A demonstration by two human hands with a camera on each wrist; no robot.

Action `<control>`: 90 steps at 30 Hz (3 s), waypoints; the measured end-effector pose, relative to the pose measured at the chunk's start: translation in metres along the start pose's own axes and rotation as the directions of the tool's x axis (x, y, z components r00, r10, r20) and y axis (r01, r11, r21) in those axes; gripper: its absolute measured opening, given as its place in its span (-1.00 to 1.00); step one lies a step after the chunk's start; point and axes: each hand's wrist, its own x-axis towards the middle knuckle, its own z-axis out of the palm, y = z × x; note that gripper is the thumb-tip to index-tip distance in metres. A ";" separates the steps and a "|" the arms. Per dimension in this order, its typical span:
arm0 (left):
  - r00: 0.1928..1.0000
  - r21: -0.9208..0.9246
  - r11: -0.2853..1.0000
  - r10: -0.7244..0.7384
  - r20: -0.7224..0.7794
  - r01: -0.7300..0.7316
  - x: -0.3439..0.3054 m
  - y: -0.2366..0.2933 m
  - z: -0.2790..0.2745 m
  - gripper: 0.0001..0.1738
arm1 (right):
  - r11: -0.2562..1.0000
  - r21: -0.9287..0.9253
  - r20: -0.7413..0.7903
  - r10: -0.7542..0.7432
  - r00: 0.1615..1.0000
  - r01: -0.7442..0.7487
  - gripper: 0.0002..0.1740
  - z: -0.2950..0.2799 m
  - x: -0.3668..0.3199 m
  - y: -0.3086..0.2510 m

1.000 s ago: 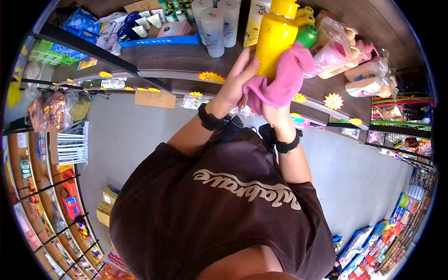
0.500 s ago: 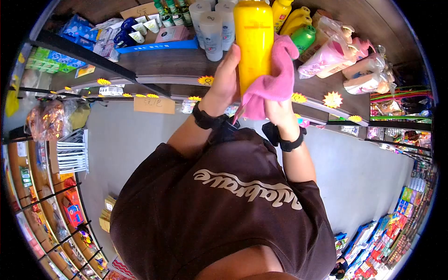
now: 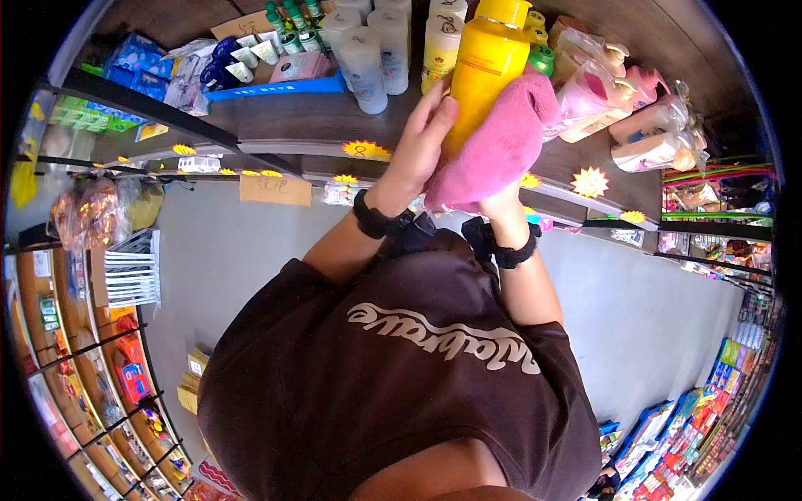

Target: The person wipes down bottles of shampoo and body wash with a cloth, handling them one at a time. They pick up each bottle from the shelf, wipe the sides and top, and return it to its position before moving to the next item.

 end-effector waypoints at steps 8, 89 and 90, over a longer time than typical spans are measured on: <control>0.983 -0.092 0.991 0.078 -0.165 -0.094 0.011 -0.019 0.015 -0.54 | 0.999 0.003 -0.009 -0.041 0.999 0.041 -0.37 -0.030 0.005 -0.012; 0.993 0.476 0.876 0.035 0.110 -0.083 0.002 -0.056 0.046 -0.20 | 0.918 0.389 -0.315 0.051 0.948 0.080 -0.59 -0.075 0.033 -0.027; 0.986 0.530 0.836 0.072 0.149 -0.142 0.003 -0.060 0.042 -0.14 | 0.918 0.388 -0.315 0.051 0.948 0.080 -0.59 -0.075 0.032 -0.028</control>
